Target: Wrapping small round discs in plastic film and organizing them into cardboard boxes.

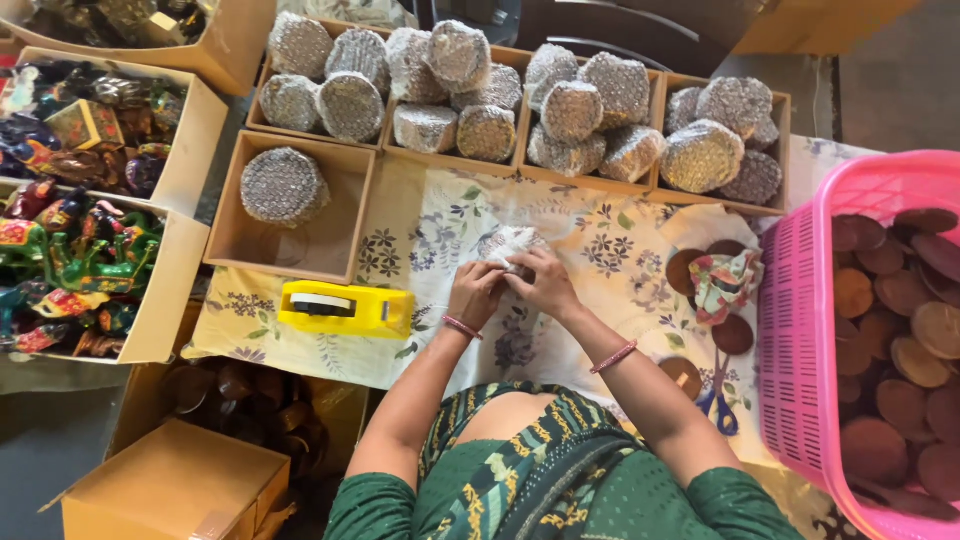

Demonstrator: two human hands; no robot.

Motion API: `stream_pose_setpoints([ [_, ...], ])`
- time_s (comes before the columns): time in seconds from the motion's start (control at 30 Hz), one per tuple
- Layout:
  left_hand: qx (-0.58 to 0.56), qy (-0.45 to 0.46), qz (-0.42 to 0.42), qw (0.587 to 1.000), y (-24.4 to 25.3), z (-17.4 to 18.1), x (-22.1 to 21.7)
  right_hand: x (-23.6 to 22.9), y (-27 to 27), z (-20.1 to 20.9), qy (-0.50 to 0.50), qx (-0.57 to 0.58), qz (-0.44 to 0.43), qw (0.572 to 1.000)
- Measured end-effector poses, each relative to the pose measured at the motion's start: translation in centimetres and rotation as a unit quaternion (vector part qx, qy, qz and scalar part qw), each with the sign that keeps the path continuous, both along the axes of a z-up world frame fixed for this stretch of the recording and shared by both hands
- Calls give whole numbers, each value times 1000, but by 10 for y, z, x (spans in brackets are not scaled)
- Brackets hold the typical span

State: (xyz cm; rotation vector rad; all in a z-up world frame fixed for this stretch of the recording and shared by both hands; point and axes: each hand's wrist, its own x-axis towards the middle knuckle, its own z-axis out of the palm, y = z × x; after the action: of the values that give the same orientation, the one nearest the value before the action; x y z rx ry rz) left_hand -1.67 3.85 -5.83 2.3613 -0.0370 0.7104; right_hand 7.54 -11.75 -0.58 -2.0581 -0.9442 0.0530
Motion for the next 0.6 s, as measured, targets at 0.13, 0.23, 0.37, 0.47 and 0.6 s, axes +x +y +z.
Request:
stream_pose_setpoints([
  [0.13,10,-18,4,1000,0,-11,3,4,-2,-17,67,-39,-24,997],
  [0.23,-96,44,39,994,-2,-3,3,3,-5,-22,48,-17,-14,999],
  [0.37,-45,24,10,999,-3,12,0,-3,-7,-21,-46,-5,36,998],
  [0.47,-64,39,15,997,-6,6,0,-5,-8,-14,-112,-6,56,992],
  [0.6,-125,53,40,990,-8,2,-2,-8,-14,-20,-125,16,64,990],
])
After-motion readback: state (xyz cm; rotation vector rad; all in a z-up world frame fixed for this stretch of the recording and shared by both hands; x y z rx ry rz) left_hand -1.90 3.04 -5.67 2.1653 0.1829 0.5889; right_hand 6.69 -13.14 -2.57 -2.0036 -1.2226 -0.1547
